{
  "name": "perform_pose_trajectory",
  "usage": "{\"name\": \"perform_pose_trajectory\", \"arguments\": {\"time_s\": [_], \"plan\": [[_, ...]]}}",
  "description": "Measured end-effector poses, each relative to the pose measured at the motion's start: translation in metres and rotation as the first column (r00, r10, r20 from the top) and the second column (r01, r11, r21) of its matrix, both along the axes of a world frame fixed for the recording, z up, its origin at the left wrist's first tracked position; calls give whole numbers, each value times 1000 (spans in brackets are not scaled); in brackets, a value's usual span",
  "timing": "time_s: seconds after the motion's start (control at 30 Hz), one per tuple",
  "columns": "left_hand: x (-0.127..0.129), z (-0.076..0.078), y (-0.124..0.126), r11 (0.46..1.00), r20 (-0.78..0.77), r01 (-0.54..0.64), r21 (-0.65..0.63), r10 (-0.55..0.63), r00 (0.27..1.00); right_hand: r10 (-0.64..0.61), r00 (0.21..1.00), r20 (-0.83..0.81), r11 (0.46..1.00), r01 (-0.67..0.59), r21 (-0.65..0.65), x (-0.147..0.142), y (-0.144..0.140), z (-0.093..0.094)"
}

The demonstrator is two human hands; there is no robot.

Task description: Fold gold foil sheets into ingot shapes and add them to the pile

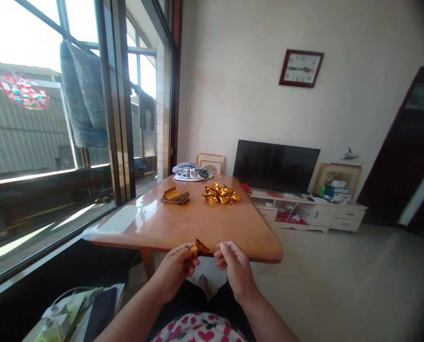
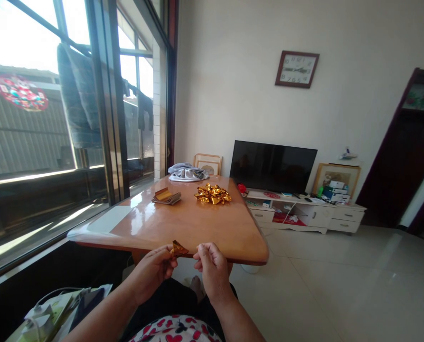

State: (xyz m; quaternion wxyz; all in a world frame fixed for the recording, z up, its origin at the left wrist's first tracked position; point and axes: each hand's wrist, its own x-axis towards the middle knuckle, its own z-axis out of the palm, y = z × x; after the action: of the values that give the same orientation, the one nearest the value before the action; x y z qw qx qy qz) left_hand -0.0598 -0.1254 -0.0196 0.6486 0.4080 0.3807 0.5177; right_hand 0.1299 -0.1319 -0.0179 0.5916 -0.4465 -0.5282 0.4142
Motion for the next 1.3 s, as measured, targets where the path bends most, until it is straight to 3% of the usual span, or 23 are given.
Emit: {"name": "perform_pose_trajectory", "arguments": {"time_s": [0.3, 0.43, 0.7, 0.97, 1.3], "plan": [[5, 1, -3, 999, 40, 47, -20, -47, 998, 207, 935, -287, 946, -267, -186, -14, -3, -3], [7, 1, -4, 997, 57, 69, -17, -68, 996, 263, 897, -356, 917, -347, -197, -19, -7, 3], [11, 10, -9, 991, 60, 132, 34, -134, 989, 262, 893, -366, 932, -332, -143, -21, -9, 5], [9, 6, -4, 993, 65, 117, 22, -118, 991, 320, 842, -435, 913, -397, -96, -20, -10, 6], [11, 9, -5, 990, 85, 132, 41, -135, 987, 332, 838, -433, 912, -402, -78, -19, -9, 7]]}}
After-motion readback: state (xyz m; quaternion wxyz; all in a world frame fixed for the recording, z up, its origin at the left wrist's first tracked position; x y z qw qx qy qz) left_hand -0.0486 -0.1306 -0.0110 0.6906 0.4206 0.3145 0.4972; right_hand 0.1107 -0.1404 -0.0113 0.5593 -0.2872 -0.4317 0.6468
